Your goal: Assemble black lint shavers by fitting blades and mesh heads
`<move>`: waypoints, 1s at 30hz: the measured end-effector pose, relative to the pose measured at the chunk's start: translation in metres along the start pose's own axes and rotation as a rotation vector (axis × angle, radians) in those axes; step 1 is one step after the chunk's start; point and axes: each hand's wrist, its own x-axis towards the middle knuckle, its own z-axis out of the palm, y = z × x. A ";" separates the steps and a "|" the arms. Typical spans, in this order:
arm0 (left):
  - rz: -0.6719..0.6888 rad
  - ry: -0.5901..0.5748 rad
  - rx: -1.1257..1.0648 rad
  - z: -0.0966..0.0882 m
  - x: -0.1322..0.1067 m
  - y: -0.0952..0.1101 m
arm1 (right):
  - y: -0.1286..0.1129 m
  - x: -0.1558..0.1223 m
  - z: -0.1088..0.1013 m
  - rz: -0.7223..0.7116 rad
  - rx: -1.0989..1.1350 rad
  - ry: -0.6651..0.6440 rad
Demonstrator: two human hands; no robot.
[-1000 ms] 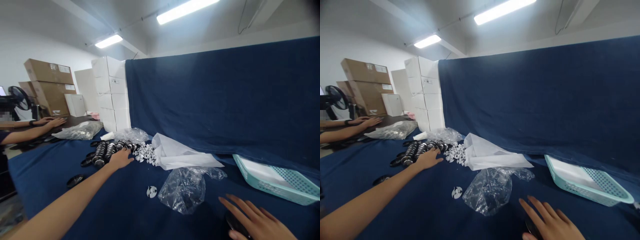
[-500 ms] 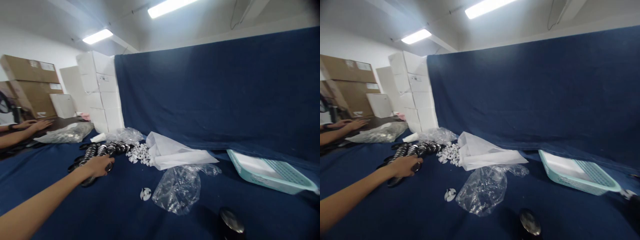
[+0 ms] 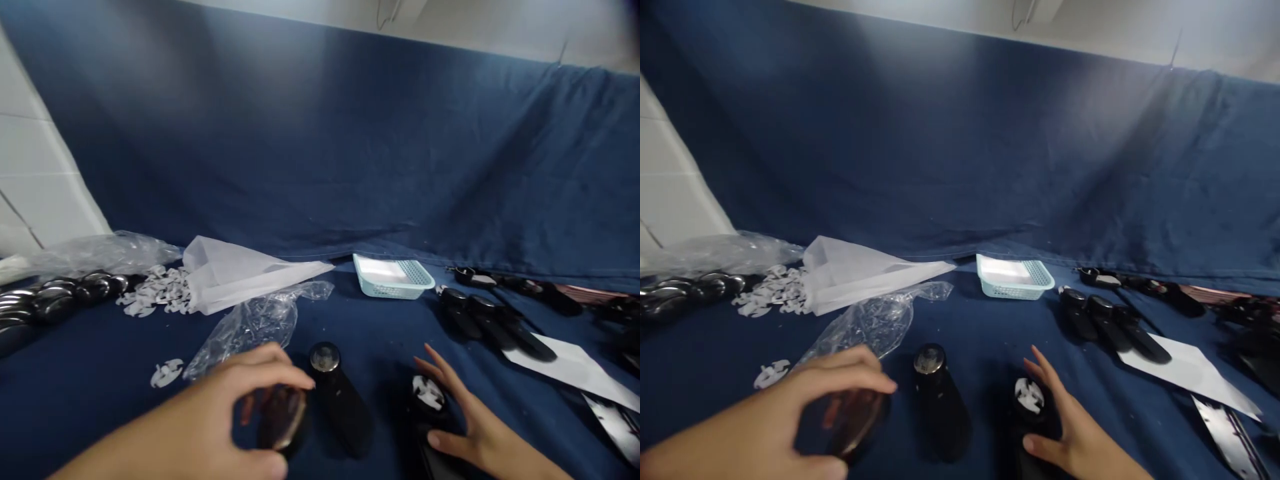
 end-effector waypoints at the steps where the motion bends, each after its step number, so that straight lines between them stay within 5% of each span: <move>1: 0.000 -0.128 -0.048 0.017 0.015 0.014 | 0.001 0.002 0.000 -0.002 0.040 -0.019; 3: 0.044 -0.201 -0.120 0.048 0.042 0.034 | 0.006 0.004 0.001 -0.001 0.103 -0.026; 8: 0.073 -0.091 -0.175 0.112 0.087 0.051 | 0.014 0.007 -0.002 -0.038 0.241 0.089; 13: 0.105 -0.035 -0.268 0.148 0.107 0.065 | 0.016 0.008 -0.008 -0.080 0.533 0.188; 19: 0.080 0.003 -0.397 0.164 0.119 0.073 | 0.020 -0.003 -0.023 0.249 1.138 -0.067; 24: 0.043 0.003 -0.420 0.159 0.124 0.073 | 0.009 -0.006 -0.041 0.233 1.093 -0.130; 30: 0.023 -0.035 -0.538 0.145 0.121 0.086 | -0.029 -0.006 -0.046 0.072 0.903 0.114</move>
